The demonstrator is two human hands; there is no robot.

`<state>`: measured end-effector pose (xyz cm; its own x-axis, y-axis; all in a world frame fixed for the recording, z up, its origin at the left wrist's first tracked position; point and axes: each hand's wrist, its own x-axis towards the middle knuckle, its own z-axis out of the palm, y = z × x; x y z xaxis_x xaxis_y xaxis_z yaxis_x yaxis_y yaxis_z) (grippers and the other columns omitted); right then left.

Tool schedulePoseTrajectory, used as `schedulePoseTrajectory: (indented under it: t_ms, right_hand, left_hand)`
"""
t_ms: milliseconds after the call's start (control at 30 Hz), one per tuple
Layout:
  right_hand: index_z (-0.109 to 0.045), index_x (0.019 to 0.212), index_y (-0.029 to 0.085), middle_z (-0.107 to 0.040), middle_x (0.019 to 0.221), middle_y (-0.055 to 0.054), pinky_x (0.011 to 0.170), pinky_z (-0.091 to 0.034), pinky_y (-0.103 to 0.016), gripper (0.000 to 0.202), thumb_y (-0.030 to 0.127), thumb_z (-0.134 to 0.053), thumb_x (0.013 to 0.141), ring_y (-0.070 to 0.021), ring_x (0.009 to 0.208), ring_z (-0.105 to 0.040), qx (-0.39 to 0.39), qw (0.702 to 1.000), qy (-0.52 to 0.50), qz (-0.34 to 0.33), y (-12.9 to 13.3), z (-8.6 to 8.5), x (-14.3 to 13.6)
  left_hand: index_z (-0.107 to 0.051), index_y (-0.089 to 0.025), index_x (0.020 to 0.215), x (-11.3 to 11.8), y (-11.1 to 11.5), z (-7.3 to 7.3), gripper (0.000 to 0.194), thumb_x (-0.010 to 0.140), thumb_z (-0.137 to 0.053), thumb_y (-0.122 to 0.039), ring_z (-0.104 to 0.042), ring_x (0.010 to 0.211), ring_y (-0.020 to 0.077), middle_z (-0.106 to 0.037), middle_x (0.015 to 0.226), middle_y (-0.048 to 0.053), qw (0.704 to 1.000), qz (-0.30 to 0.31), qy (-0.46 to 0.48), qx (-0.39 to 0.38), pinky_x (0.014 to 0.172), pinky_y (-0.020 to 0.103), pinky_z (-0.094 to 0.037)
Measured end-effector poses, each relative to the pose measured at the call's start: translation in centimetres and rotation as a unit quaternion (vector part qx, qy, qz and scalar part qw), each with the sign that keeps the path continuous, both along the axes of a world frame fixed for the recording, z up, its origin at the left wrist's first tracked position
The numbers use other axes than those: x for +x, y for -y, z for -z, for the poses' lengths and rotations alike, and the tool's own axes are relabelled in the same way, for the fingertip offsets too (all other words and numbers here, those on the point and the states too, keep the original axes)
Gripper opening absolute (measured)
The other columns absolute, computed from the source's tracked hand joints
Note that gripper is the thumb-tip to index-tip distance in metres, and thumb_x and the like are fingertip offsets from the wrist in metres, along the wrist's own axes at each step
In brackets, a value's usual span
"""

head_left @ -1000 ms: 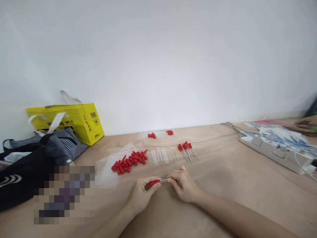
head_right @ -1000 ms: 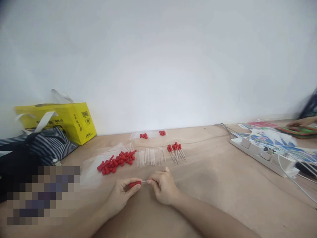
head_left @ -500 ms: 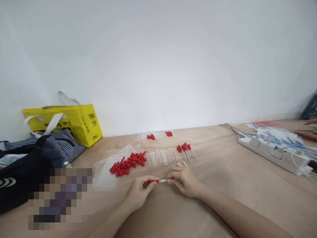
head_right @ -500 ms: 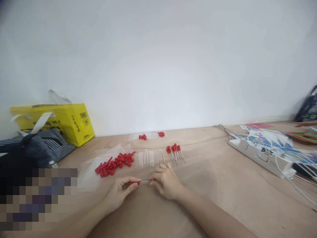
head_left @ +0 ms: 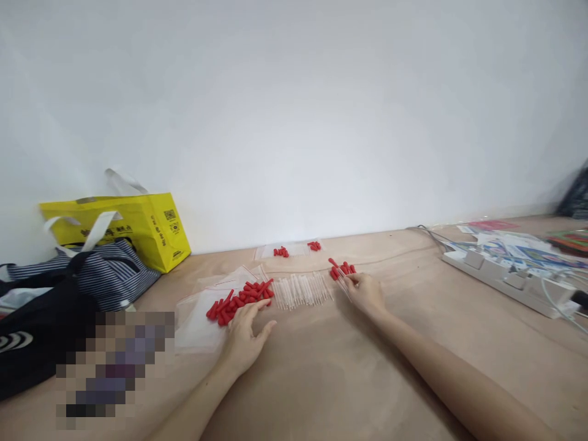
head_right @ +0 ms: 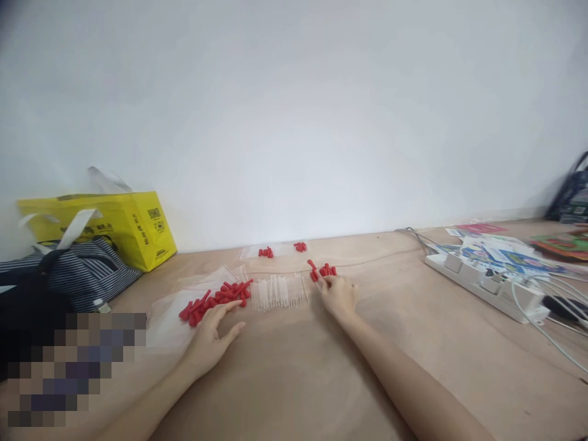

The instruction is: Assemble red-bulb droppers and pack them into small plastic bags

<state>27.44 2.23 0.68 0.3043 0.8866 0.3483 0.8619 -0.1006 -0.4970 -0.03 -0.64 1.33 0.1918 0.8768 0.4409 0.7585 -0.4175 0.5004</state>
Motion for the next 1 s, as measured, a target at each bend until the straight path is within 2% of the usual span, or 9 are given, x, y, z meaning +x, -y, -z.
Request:
schedulePoseTrajectory:
  t_ms: [133, 267, 367, 433, 600, 767, 900, 1000]
  right_hand:
    - [-0.067, 0.085, 0.023, -0.067, 0.080, -0.007, 0.079, -0.030, -0.037, 0.029, 0.035, -0.041, 0.079, -0.0235, 0.086, -0.056, -0.049, 0.997, -0.020, 0.063, -1.0, 0.3, 0.7]
    - [-0.064, 0.088, 0.020, -0.066, 0.082, -0.008, 0.082, -0.028, -0.039, 0.028, 0.035, -0.043, 0.077, -0.0227, 0.087, -0.056, -0.062, 0.995, -0.021, 0.070, -0.8, 0.6, 0.7]
    - [-0.061, 0.092, 0.019, -0.066, 0.083, -0.007, 0.083, -0.027, -0.040, 0.033, 0.042, -0.044, 0.075, -0.0226, 0.083, -0.057, -0.068, 0.995, -0.022, 0.069, -0.5, 0.6, 0.6]
    - [-0.058, 0.093, 0.019, -0.065, 0.083, -0.007, 0.082, -0.027, -0.040, 0.034, 0.044, -0.046, 0.073, -0.0228, 0.081, -0.057, -0.068, 0.995, -0.020, 0.066, -0.4, 0.7, 0.7]
    - [-0.057, 0.088, 0.020, -0.064, 0.071, -0.003, 0.077, -0.029, -0.035, 0.023, 0.031, -0.051, 0.069, -0.0213, 0.076, -0.058, -0.065, 0.997, -0.001, 0.051, 0.0, 1.0, 1.5]
    - [-0.059, 0.084, 0.022, -0.062, 0.069, 0.000, 0.071, -0.028, -0.031, 0.021, 0.035, -0.050, 0.070, -0.0188, 0.073, -0.057, -0.050, 0.998, 0.005, 0.039, 0.1, 1.0, 2.0]
    - [-0.061, 0.079, 0.022, -0.063, 0.074, -0.001, 0.070, -0.026, -0.031, 0.018, 0.034, -0.049, 0.073, -0.0189, 0.077, -0.056, -0.024, 0.999, 0.034, -0.004, 0.1, 1.3, 0.9]
    - [-0.062, 0.076, 0.021, -0.064, 0.081, -0.003, 0.071, -0.025, -0.032, 0.018, 0.031, -0.047, 0.076, -0.0195, 0.083, -0.054, 0.023, 0.997, 0.069, -0.036, 0.0, 1.7, -0.5]
  left_hand:
    - [-0.055, -0.020, 0.103, -0.5, -0.7, 0.4, 0.031, 0.072, -0.053, -0.027, -0.050, 0.098, 0.0236, -0.059, 0.101, 0.005, 0.999, -0.042, -0.022, -0.004, 0.084, 0.039, -0.038]
    - [-0.059, -0.022, 0.098, -0.2, -0.6, 0.1, 0.026, 0.072, -0.054, -0.027, -0.049, 0.099, 0.0255, -0.059, 0.100, 0.005, 0.994, -0.096, -0.058, -0.005, 0.081, 0.041, -0.037]
    - [-0.061, -0.024, 0.093, -0.1, -0.5, -0.5, 0.023, 0.071, -0.056, -0.028, -0.049, 0.097, 0.0275, -0.060, 0.097, 0.004, 0.983, -0.158, -0.095, -0.018, 0.078, 0.041, -0.037]
    - [-0.062, -0.025, 0.091, -0.4, -0.6, -0.8, 0.021, 0.071, -0.057, -0.028, -0.049, 0.095, 0.0277, -0.059, 0.096, 0.004, 0.977, -0.178, -0.117, -0.015, 0.076, 0.041, -0.037]
    - [-0.063, -0.025, 0.089, -1.4, -1.2, -0.4, 0.019, 0.071, -0.056, -0.028, -0.048, 0.092, 0.0284, -0.058, 0.094, 0.005, 0.972, -0.180, -0.151, 0.014, 0.072, 0.041, -0.036]
    - [-0.064, -0.027, 0.088, -1.6, -1.5, -0.2, 0.018, 0.071, -0.057, -0.029, -0.048, 0.090, 0.0274, -0.058, 0.092, 0.005, 0.968, -0.189, -0.161, 0.019, 0.071, 0.039, -0.035]
    - [-0.064, -0.025, 0.086, -1.2, -1.4, -0.1, 0.016, 0.072, -0.056, -0.027, -0.047, 0.091, 0.0272, -0.058, 0.092, 0.006, 0.963, -0.189, -0.185, 0.048, 0.074, 0.040, -0.034]
    - [-0.065, -0.023, 0.086, -0.6, -1.5, 0.1, 0.016, 0.075, -0.054, -0.023, -0.046, 0.093, 0.0267, -0.058, 0.094, 0.007, 0.957, -0.159, -0.221, 0.103, 0.078, 0.042, -0.032]
